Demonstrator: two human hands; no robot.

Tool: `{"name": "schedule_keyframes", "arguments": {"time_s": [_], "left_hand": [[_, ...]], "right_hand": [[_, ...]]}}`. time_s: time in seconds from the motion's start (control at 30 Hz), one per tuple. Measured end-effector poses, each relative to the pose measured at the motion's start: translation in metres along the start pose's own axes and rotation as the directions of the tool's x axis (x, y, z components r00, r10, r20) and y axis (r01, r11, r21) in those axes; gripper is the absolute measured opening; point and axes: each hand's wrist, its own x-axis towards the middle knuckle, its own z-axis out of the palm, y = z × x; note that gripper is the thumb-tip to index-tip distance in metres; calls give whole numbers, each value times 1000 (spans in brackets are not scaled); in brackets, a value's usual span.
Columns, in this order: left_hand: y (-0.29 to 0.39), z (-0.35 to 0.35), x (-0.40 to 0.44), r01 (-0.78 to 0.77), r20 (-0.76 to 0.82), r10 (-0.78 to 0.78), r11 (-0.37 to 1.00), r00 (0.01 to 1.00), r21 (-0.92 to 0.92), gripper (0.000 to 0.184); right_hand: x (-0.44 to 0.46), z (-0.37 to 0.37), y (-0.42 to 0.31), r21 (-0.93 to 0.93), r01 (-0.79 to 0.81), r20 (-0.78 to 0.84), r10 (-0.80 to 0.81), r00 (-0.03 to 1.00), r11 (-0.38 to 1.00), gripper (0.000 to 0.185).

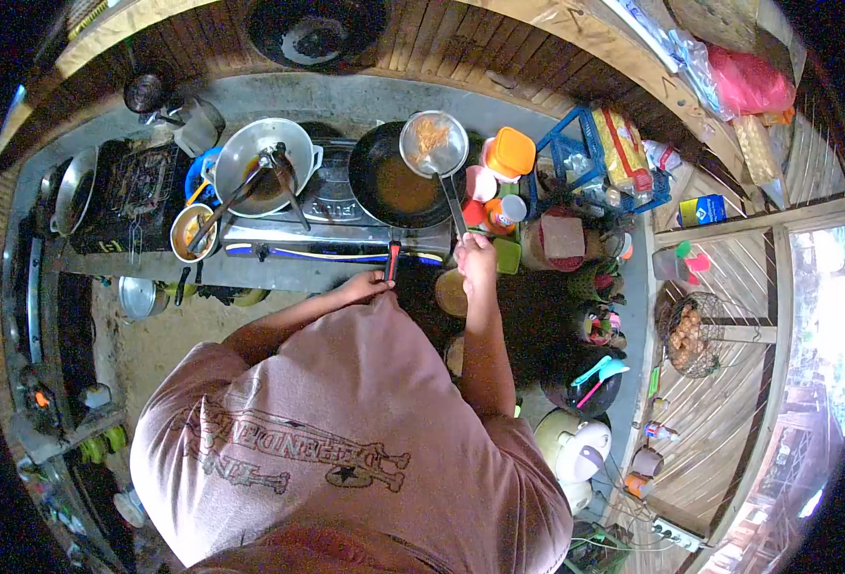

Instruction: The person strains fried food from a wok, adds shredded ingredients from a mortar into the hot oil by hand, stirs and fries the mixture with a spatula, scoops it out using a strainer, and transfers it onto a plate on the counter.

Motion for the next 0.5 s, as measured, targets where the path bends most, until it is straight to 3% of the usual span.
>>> {"name": "schedule_keyframes", "arguments": {"time_s": [0.23,0.47,0.5], "left_hand": [[18,-1,-6,88,13,-90,991,996,104,27],[13,0,-5,77,-7,-77,993,997,84,26],[7,2,-3,22,-15,-22,999,1000,31,26]], "right_hand": [[1,-1,-1,11,9,6,-9,1000,1000,18],[4,-5,7,38,-3,26,2,1000,999,16],[7,-6,10,33,-7,30,6,1000,999,15]]}}
